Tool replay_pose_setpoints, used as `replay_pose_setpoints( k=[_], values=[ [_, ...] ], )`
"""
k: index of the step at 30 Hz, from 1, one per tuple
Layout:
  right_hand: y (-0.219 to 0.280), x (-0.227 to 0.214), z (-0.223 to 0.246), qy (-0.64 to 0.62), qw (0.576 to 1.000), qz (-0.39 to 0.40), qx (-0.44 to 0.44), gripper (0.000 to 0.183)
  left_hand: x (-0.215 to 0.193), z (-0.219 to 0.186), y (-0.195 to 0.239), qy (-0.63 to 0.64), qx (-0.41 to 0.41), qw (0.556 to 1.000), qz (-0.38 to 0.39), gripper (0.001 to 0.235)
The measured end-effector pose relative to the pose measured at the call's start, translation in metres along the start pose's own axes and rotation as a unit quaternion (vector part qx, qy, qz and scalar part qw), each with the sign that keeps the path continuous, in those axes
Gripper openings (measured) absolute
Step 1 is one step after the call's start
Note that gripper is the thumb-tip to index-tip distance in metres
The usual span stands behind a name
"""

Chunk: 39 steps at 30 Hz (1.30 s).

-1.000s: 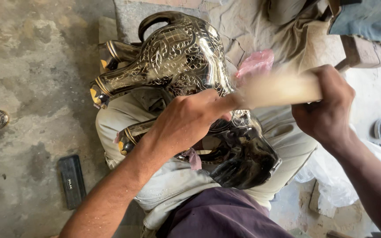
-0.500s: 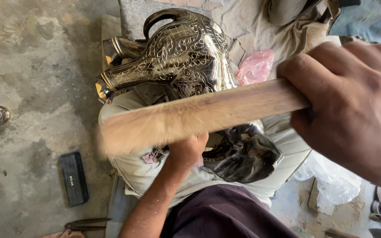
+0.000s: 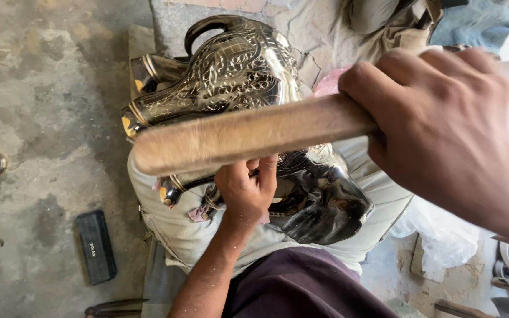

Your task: The person uses a small metal chisel and a wooden mallet to engrave intricate patterns onto a polished metal elephant statue. They repeatedly tap the chisel to create fine lines and decorative details on the statue's surface.

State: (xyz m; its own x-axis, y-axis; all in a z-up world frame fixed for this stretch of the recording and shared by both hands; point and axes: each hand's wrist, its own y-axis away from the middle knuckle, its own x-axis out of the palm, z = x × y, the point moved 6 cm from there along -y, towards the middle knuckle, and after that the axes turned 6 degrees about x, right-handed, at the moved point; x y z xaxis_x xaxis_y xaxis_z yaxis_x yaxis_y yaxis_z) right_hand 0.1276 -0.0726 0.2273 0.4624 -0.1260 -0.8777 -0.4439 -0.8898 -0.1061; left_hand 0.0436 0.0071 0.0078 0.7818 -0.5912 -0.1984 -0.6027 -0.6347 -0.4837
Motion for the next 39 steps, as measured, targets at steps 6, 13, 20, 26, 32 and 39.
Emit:
replay_pose_setpoints(
  k=[6,13,20,26,32,39],
  values=[
    [-0.001,0.065,-0.038,0.039,0.992,0.090,0.082,0.021,0.001,-0.027,-0.018,0.055,0.200,0.977,0.051,0.019],
    [0.023,0.059,-0.055,-0.205,0.976,-0.002,0.080,0.037,-0.012,-0.029,-0.028,0.093,0.144,0.985,0.038,0.017],
    [0.015,0.080,-0.042,0.077,0.996,-0.027,0.033,0.005,-0.006,-0.009,0.000,0.188,0.032,0.979,-0.073,0.026],
    [-0.001,0.018,0.003,0.116,0.984,-0.131,-0.028,0.005,-0.001,-0.002,0.010,0.192,0.057,0.975,-0.092,0.026],
    [-0.022,-0.051,0.052,0.101,0.977,-0.106,-0.157,0.020,0.005,0.003,0.016,0.163,0.031,0.982,-0.091,0.026],
    [0.015,-0.016,0.012,0.086,0.994,-0.026,-0.067,0.021,-0.007,-0.002,0.010,-0.019,0.112,0.992,-0.063,0.027]
  ],
)
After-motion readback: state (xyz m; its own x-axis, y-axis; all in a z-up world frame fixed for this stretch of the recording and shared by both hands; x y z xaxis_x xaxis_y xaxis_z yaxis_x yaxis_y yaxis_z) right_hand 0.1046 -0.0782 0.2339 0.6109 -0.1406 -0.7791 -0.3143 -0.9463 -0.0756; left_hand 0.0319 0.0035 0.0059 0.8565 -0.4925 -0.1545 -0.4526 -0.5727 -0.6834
